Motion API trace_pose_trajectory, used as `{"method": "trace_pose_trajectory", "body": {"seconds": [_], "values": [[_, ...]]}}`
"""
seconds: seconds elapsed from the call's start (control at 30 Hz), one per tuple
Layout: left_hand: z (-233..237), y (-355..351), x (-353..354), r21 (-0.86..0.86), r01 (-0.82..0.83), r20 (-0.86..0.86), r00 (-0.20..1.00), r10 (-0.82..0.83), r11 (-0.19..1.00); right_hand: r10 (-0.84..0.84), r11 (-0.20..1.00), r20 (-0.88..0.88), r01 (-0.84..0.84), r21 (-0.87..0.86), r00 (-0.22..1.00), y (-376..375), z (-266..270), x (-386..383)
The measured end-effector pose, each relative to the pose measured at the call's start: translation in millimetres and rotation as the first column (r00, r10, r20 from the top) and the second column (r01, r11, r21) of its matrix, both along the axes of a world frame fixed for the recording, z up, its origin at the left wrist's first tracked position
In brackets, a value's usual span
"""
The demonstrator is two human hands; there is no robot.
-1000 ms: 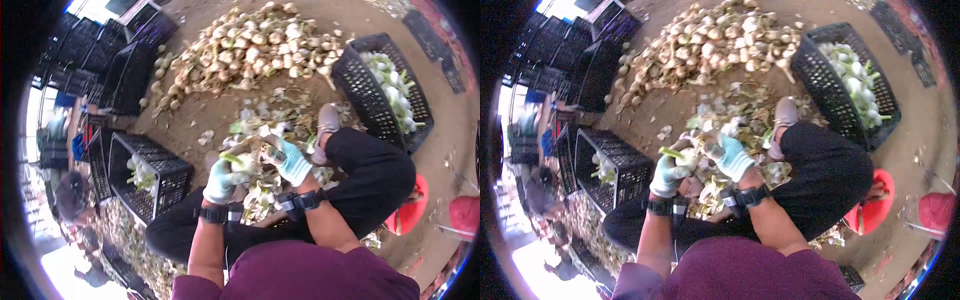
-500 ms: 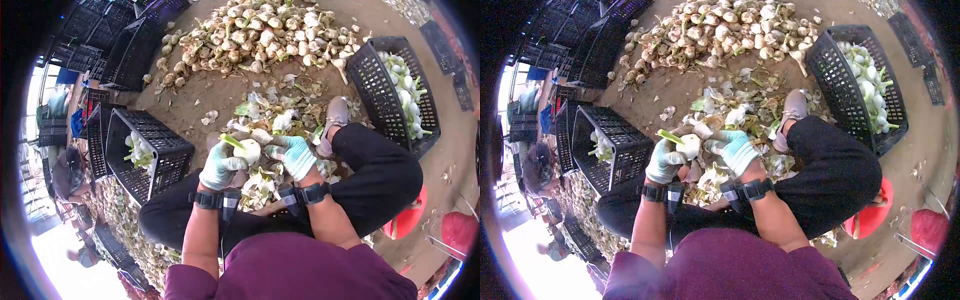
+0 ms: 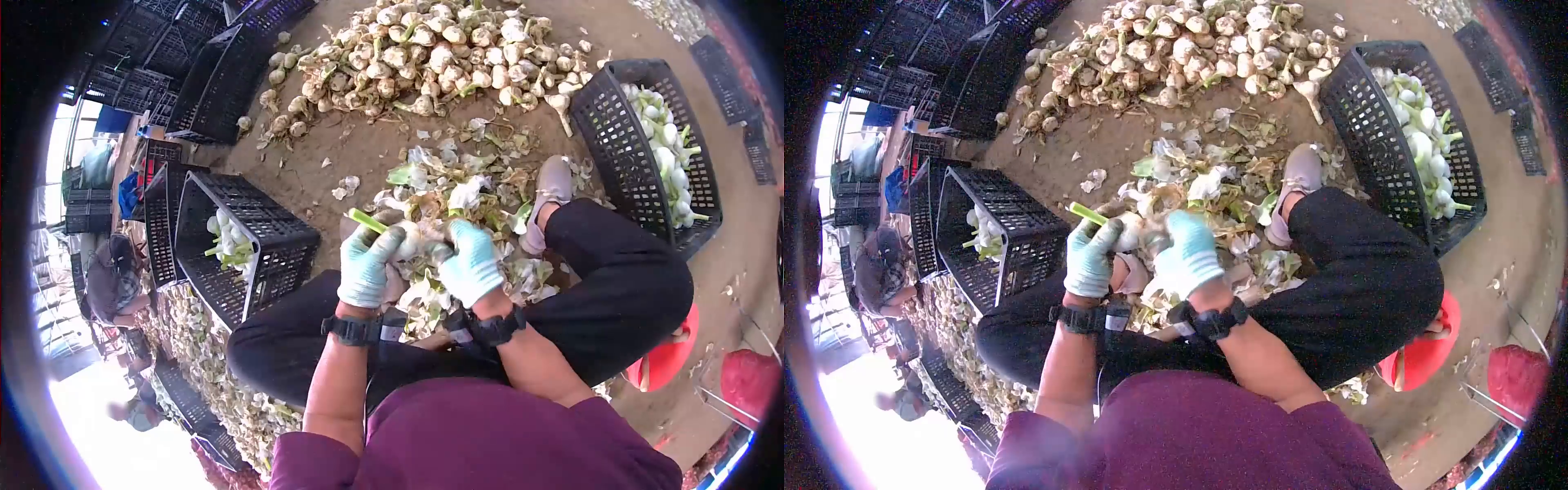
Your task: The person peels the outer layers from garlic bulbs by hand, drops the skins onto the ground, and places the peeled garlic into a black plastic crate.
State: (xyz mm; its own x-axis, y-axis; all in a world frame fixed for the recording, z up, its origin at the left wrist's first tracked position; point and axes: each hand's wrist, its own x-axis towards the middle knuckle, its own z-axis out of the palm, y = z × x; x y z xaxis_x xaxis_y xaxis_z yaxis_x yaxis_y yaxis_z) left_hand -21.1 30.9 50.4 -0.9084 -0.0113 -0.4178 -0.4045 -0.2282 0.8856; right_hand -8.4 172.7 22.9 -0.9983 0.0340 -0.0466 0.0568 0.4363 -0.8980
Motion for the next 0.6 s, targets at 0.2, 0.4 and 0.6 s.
{"method": "trace_pose_trajectory", "body": {"seconds": [0.2, 0.4, 0.6], "values": [[-2.0, -7.6, -0.9, -0.053, 0.104, -0.080, 0.991, -0.108, 0.993, -0.122, 0.964, 0.245, 0.174, -0.200, 0.962, 8.7, -25.7, -14.0], [-16.0, -7.8, 0.5, -0.289, 0.168, -0.132, 0.968, -0.213, 0.942, 0.275, 0.942, 0.126, -0.242, -0.233, 0.953, 1.1, 4.2, -8.5], [-5.7, -10.3, 1.7, -0.090, 0.199, -0.025, 0.979, -0.202, 0.976, 0.329, 0.851, 0.222, -0.186, -0.491, 0.918, 10.4, -15.7, -6.2]]}}
